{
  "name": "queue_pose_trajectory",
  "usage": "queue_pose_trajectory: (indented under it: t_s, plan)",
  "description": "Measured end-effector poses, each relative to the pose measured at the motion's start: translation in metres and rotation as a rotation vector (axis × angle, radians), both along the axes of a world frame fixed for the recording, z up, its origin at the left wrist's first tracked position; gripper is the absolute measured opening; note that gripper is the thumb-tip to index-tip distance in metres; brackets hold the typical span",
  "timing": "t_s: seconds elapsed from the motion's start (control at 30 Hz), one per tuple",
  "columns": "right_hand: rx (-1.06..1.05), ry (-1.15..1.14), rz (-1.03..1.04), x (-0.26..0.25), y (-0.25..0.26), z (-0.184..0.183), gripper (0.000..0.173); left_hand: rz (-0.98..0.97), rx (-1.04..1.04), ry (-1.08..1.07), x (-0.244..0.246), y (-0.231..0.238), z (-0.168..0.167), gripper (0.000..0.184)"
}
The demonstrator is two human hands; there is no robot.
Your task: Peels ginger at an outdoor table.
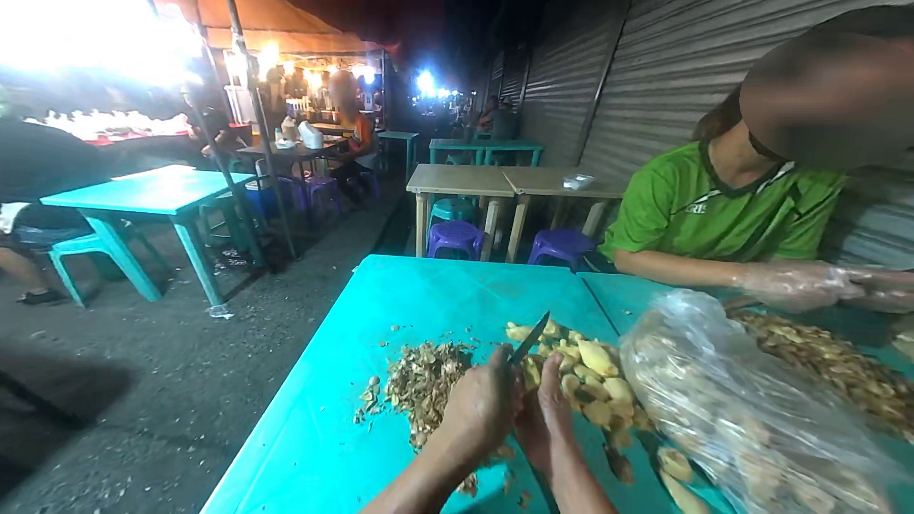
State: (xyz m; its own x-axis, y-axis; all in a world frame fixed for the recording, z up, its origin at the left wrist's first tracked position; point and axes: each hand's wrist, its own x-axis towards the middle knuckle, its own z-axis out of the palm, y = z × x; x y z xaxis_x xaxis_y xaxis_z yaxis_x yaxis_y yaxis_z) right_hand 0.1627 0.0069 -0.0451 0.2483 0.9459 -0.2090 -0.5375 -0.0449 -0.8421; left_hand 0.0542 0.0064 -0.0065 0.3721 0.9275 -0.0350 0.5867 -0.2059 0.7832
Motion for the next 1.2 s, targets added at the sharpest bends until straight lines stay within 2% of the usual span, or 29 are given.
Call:
queue_pose_trajectory:
  t_s: [0.17,0.3,0.4,0.5,0.57,0.63,0.73,0.8,0.87,1.1,1.2]
  plan:
    - [0.135,-0.087,-0.058,-0.016,-0.005,-0.014,0.046,0.029,-0.017,0.050,-0.006,-0.008,-0.005,0.048]
    - [0.232,-0.043,-0.049,-0.024,-0.010,-0.020,0.050,0.077,-0.005,0.153,-0.005,-0.009,-0.003,0.043]
    - [0.173,-0.024,-0.022,-0.026,-0.012,-0.020,0.054,0.067,-0.059,0.174,-0.009,-0.001,-0.003,0.037]
    - [0.083,0.027,-0.009,-0.032,-0.012,-0.012,0.057,0.058,-0.084,0.102,-0.020,0.006,-0.001,0.036]
    - [0.116,0.003,0.004,-0.031,-0.010,-0.016,0.056,0.017,-0.069,-0.022,-0.026,0.008,-0.004,0.035]
    - [0.215,-0.068,0.013,-0.024,-0.006,-0.024,0.050,-0.032,-0.066,-0.118,-0.025,0.007,-0.008,0.038]
    - [0.350,-0.325,-0.053,-0.012,-0.002,-0.026,0.039,-0.066,-0.089,-0.060,-0.022,0.001,0.001,0.041]
    - [0.393,-0.470,-0.113,-0.004,-0.002,-0.025,0.040,-0.075,-0.065,-0.023,-0.022,0.002,0.001,0.039]
    - [0.413,-0.517,-0.117,-0.002,-0.003,-0.021,0.044,-0.065,-0.021,-0.027,-0.026,0.007,-0.003,0.035]
    - [0.446,-0.391,-0.063,0.002,0.004,-0.027,0.046,-0.119,-0.069,-0.114,-0.026,0.004,0.000,0.037]
    - [0.382,-0.261,-0.036,0.000,-0.001,-0.019,0.055,-0.136,-0.056,-0.132,-0.028,0.012,-0.008,0.035]
